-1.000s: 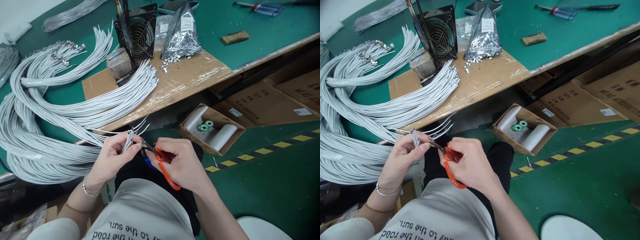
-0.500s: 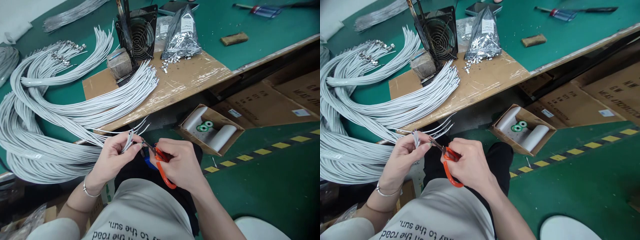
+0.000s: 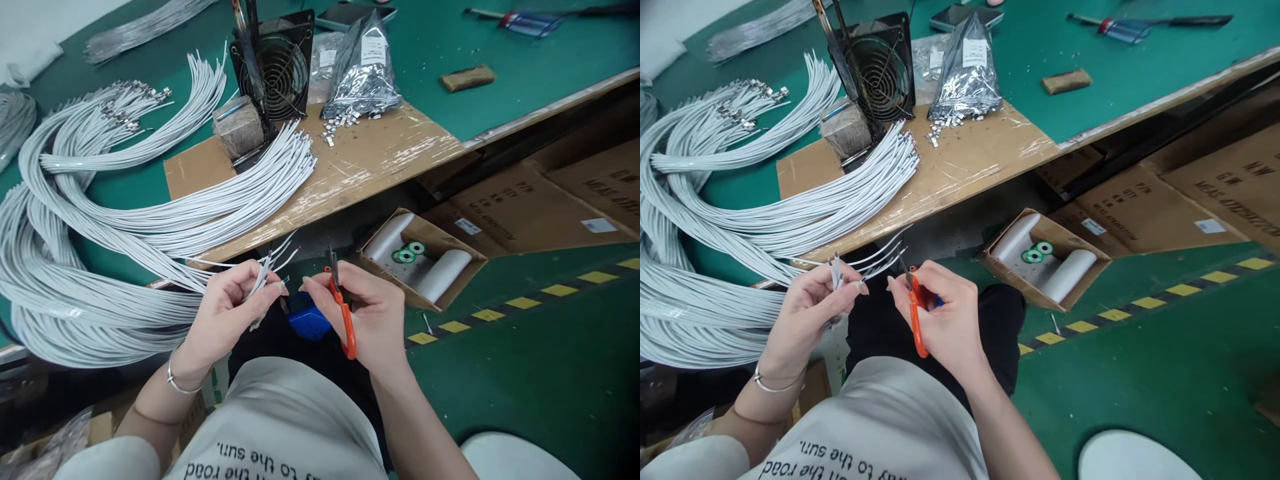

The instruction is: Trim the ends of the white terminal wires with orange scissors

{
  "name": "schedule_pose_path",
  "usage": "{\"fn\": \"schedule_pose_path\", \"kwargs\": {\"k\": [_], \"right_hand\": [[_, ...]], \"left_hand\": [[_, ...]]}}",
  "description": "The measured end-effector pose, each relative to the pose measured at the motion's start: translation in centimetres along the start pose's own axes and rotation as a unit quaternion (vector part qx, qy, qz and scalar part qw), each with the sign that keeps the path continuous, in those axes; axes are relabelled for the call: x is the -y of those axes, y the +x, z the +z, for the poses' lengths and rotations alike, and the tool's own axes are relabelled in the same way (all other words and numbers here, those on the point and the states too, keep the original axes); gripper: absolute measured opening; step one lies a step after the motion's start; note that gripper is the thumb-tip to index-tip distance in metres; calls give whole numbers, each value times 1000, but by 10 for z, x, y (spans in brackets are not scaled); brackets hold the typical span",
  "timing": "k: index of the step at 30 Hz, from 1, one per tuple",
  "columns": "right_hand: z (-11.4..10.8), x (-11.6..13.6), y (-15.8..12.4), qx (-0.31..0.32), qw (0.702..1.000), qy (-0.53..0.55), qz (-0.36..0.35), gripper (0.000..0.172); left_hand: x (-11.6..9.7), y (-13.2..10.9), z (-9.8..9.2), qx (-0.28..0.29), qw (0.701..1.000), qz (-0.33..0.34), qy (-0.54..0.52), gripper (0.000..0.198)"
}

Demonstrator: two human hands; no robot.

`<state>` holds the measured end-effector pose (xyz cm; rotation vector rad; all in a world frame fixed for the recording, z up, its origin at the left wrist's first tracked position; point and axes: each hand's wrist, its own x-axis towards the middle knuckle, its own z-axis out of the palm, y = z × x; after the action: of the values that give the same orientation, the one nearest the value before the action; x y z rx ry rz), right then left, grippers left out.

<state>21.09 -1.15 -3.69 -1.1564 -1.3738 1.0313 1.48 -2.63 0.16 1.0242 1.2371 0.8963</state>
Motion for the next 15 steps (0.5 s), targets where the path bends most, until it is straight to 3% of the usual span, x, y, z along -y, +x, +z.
{"fn": "schedule_pose_path", "kwargs": {"k": [3,9,15], "right_hand": [[-2,1,1,50,999,12,1,41],[-11,-1,4,209,977,7,49,48],[-8,1,4,220,975,18,26,38]], "left_hand": [[-1,-1,1,-11,999,21,26,30],[-5,-3,-2,1,996,68,65,17],[-3,-3,-3,4,997,59,54,19]]}}
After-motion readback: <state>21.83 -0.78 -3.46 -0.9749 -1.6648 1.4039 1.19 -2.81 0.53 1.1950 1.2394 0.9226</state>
